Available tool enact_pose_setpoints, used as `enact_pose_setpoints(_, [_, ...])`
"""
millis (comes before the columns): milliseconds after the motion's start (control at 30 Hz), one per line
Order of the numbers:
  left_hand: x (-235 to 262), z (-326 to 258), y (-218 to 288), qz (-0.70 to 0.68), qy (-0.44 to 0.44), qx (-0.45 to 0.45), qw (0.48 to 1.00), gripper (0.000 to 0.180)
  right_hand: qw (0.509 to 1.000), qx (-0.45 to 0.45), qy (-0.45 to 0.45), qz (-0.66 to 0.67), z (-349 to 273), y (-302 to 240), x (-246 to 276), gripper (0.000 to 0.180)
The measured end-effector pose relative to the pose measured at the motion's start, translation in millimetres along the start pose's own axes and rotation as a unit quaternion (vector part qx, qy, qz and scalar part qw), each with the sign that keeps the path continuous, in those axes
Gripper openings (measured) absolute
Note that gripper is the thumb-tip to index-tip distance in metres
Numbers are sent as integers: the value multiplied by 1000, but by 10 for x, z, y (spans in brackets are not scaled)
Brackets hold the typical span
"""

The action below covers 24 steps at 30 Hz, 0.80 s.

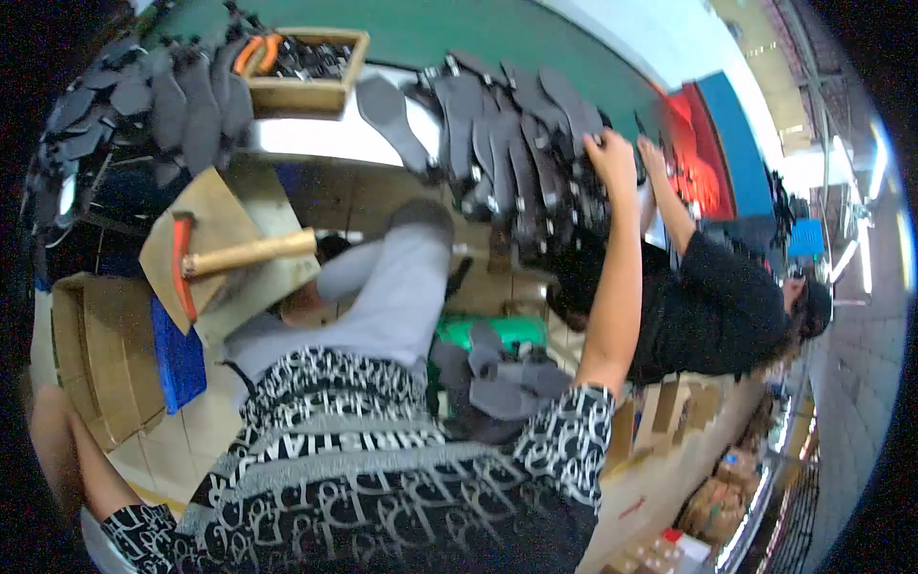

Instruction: The person assembles shoe outsoles by attaching heel components to them, then hammering the components into place.

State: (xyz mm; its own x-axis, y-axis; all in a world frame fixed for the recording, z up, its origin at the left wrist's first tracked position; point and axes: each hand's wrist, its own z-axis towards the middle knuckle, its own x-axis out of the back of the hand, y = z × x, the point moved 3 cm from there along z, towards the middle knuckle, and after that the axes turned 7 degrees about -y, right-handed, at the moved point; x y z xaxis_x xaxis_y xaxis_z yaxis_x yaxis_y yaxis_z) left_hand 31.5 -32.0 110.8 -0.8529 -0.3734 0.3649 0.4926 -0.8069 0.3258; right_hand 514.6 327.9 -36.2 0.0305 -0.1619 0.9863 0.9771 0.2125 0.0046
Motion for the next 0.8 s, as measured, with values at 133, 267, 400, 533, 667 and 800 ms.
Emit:
enact_pose_setpoints(133, [-176, -64, -123, -29, 10, -5, 999, 23, 971, -65, 173, 155, 38, 74, 130, 34])
enact_pose_setpoints(267, [-292, -208, -71, -61, -7, 29, 998, 25, 861, -46, 227, 453, 94, -535, 533, 28])
enact_pose_setpoints(400, [-241, -262, -112, -7, -5, 51, 999, 27, 677, 109, 284, 670, -262, -1950, 1123, 27])
enact_pose_setpoints(533, [51, -430, -315, 82, -38, 59, 994, 29, 680, 224, 216, 663, -963, -3057, 1074, 34])
enact_pose_setpoints(667, [8, -876, -478, 449, -160, -16, 879, 55, 608, 309, -205, 702, -1611, -4293, 866, 14])
enact_pose_setpoints(800, [197, -1278, -386, 109, -127, 178, 970, 28, 530, 537, -316, 576, -1727, -4471, 870, 38])
